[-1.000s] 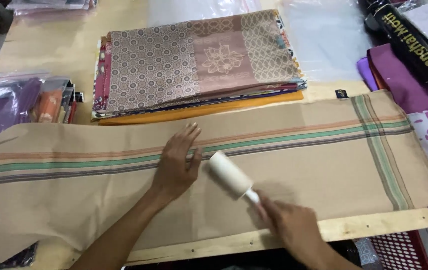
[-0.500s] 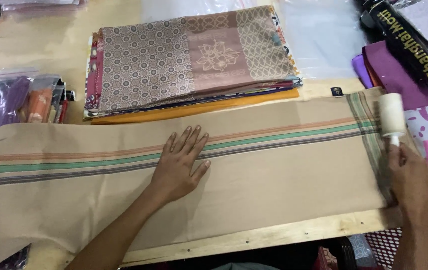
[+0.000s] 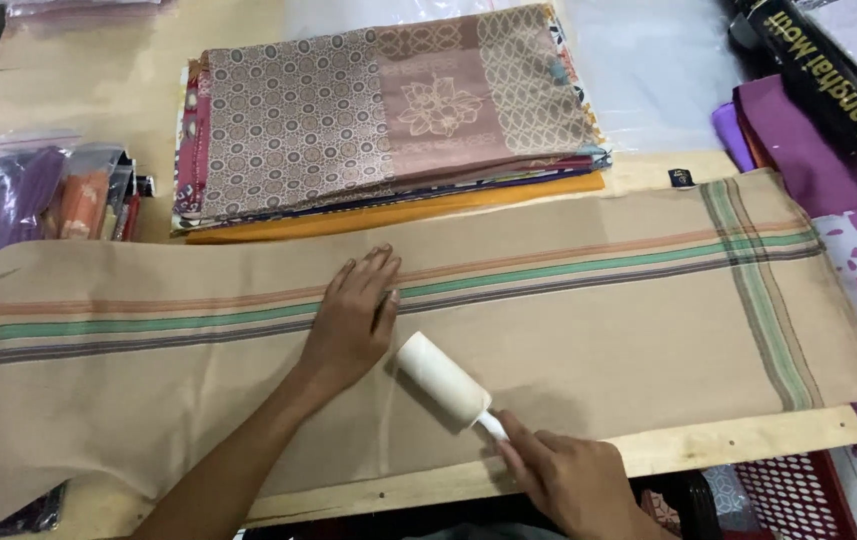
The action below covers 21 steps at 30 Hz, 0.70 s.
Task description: Using a lint roller to remove debris from a beige piece of fabric on a work table.
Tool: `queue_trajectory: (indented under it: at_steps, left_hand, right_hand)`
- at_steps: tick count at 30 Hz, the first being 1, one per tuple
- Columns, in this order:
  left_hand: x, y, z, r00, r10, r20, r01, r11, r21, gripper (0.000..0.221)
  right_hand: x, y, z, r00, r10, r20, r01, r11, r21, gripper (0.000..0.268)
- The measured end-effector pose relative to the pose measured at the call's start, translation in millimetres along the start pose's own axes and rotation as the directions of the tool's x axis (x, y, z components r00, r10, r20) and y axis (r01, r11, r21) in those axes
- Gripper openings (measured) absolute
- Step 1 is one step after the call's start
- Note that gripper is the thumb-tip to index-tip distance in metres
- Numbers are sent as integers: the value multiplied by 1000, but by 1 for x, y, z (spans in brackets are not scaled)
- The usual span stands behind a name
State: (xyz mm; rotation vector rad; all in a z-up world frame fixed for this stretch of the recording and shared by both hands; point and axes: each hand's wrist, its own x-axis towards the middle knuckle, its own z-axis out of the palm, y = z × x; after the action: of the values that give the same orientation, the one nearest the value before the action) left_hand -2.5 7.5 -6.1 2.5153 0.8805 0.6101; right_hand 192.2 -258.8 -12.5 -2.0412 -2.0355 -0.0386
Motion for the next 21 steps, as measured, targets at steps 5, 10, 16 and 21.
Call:
queue_trajectory:
  at_steps: [5, 10, 16, 21]
  left_hand:
    - [-2, 1, -1, 995, -31, 92, 25, 997, 70, 56]
    - [-1, 4, -1, 985, -47, 166, 21, 988, 153, 62]
    - [1, 6, 1, 983, -72, 167, 41, 983, 180, 63]
    - [0, 7, 2, 986, -66, 152, 39, 984, 172, 63]
  right_hand:
    - [36, 44, -34, 759, 569, 317, -560, 818, -129, 43]
    - [44, 126, -74, 484, 840, 245, -822, 532, -204, 57]
    - [-25, 238, -41, 540, 827, -159, -790, 432, -434, 59]
    - [-27, 210, -26, 663, 669, -337, -737, 503, -451, 32]
